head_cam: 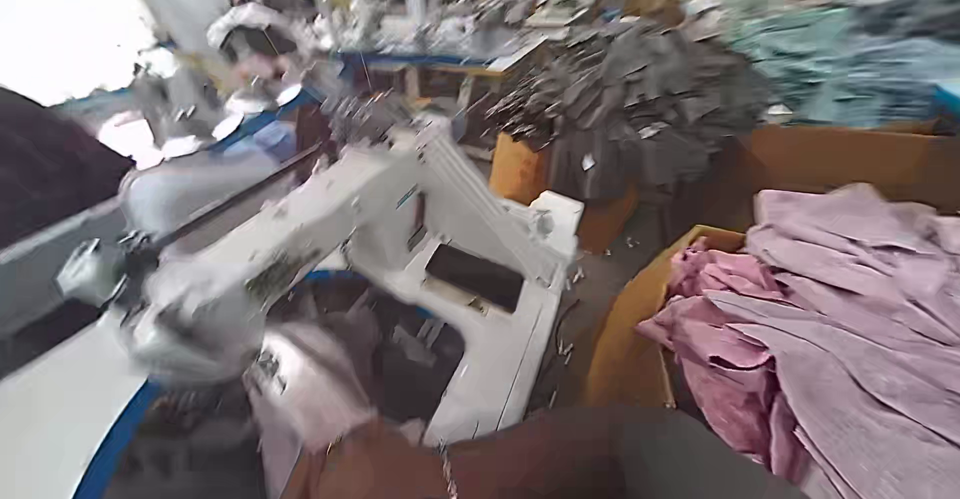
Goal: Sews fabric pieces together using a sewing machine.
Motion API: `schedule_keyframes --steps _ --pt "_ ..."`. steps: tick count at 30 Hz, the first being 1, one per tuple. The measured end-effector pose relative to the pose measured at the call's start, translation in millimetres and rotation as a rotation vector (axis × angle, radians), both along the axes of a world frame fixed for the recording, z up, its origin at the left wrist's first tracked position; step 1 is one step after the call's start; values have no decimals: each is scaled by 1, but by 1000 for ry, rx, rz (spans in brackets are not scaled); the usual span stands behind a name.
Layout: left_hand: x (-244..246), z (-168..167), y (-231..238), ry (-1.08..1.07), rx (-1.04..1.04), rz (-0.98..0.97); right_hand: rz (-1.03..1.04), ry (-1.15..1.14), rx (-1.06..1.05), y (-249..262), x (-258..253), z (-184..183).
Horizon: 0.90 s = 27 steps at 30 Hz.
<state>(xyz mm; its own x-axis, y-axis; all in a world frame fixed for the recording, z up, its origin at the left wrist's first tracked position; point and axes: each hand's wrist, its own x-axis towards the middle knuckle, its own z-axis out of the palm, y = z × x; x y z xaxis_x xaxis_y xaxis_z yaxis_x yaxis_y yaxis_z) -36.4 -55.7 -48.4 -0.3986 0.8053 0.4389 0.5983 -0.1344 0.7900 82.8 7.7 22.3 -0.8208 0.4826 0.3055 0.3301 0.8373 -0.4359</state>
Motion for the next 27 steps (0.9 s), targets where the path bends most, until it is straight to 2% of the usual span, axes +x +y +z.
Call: schedule_keyframes --steps 3,4,7,10,16,21,24,27 --pt "13 -2 -1 -14 -78 179 44 -281 44 -6 6 18" --pt "11 -4 -1 -36 -96 201 58 -321 134 -6 5 18" --pt "12 -1 9 -149 -108 225 76 -64 523 8 7 -10" --pt "15 -4 11 -139 -118 256 83 117 636 12 11 -27" --pt "11 -3 17 -148 -130 268 118 304 662 28 2 -40" --pt "21 -10 10 -250 -31 262 124 316 447 41 -1 -52" --pt "18 -16 28 -51 142 407 120 362 476 51 -13 -57" --pt "11 -23 44 109 193 500 125 362 501 58 -20 -61"
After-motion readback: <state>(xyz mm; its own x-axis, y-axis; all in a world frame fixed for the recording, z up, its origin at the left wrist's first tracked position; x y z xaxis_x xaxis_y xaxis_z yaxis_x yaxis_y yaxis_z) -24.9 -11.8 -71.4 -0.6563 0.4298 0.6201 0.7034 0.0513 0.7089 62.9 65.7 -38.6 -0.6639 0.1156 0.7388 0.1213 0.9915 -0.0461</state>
